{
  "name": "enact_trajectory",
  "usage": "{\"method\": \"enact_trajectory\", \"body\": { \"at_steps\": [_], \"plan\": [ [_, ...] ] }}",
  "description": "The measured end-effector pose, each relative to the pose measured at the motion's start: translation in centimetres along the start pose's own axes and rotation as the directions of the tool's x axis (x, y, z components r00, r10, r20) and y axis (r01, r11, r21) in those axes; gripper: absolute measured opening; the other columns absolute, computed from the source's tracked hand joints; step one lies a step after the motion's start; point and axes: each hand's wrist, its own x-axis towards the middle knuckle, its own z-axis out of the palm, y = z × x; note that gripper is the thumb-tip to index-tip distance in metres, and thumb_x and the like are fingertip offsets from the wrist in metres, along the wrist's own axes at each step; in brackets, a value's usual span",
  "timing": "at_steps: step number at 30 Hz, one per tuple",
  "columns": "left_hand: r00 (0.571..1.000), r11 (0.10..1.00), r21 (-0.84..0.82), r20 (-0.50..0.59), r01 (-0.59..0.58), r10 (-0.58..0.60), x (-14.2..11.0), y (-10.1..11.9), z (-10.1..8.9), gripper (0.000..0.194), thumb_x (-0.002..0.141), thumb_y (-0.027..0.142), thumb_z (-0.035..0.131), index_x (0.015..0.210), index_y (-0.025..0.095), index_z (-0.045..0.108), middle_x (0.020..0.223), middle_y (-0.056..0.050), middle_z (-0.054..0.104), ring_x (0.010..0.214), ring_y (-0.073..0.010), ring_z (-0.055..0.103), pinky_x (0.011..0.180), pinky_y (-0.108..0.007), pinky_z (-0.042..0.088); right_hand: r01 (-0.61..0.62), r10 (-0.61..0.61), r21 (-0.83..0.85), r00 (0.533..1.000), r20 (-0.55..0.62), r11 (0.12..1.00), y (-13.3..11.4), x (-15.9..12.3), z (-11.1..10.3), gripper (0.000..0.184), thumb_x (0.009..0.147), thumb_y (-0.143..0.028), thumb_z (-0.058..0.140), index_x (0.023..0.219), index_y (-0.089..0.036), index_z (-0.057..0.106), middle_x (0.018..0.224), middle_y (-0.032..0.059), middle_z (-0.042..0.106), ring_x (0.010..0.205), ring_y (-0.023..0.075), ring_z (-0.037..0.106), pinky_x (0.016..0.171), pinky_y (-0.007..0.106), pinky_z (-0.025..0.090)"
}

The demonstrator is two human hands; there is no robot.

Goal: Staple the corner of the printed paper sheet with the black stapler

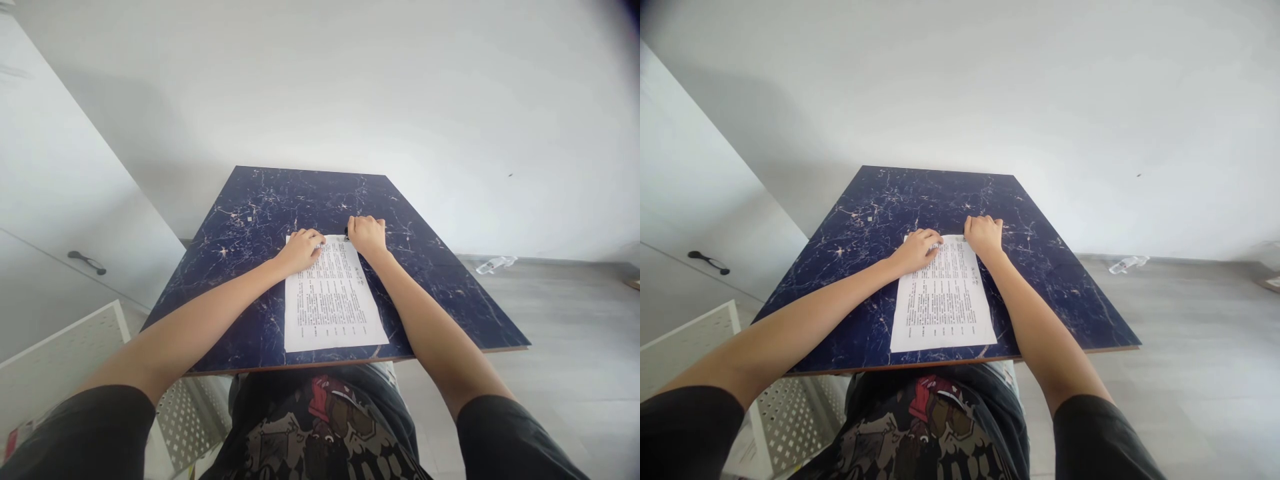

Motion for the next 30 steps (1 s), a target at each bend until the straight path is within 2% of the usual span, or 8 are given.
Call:
{"method": "enact_trajectory", "body": {
  "at_steps": [8, 16, 30],
  "plan": [
    [1.000, 1.000, 0.016, 0.018, 0.006, -0.007, 0.06, 0.12, -0.19, 0.027, 0.097, 0.019, 0.049, 0.119, 0.018, 0.065, 0.126, -0.010, 0.065, 0.112, -0.0280, 0.057, 0.102, -0.049, 0.044, -0.015, 0.018, -0.075, 0.999, 0.042, 0.997, -0.43, -0.09, -0.42, 0.056, 0.108, -0.030, 0.025, 0.088, -0.013, 0.074, 0.098, 0.0186, 0.076, 0.101, 0.0314, 0.064, 0.095, 0.045, 0.036],
    [1.000, 1.000, 0.020, 0.019, 0.007, -0.008, 0.01, 0.12, -0.26, 0.027, 0.097, 0.019, 0.049, 0.119, 0.018, 0.065, 0.127, -0.010, 0.065, 0.112, -0.0276, 0.057, 0.102, -0.048, 0.044, 0.007, -0.004, -0.082, 0.999, 0.035, 0.997, -0.09, 0.14, -0.10, 0.058, 0.107, -0.031, 0.024, 0.085, -0.013, 0.074, 0.094, 0.0177, 0.075, 0.098, 0.0300, 0.063, 0.092, 0.044, 0.035],
    [1.000, 0.999, 0.034, 0.013, 0.006, -0.006, -0.08, 0.18, -0.28, 0.027, 0.098, 0.019, 0.048, 0.118, 0.018, 0.065, 0.126, -0.010, 0.064, 0.111, -0.0271, 0.057, 0.101, -0.047, 0.044, 0.131, -0.134, -0.188, 0.991, -0.003, 0.973, -0.43, -0.51, 0.40, 0.061, 0.108, -0.030, 0.020, 0.083, -0.013, 0.073, 0.094, 0.0169, 0.074, 0.100, 0.0317, 0.059, 0.091, 0.049, 0.034]
  ]
}}
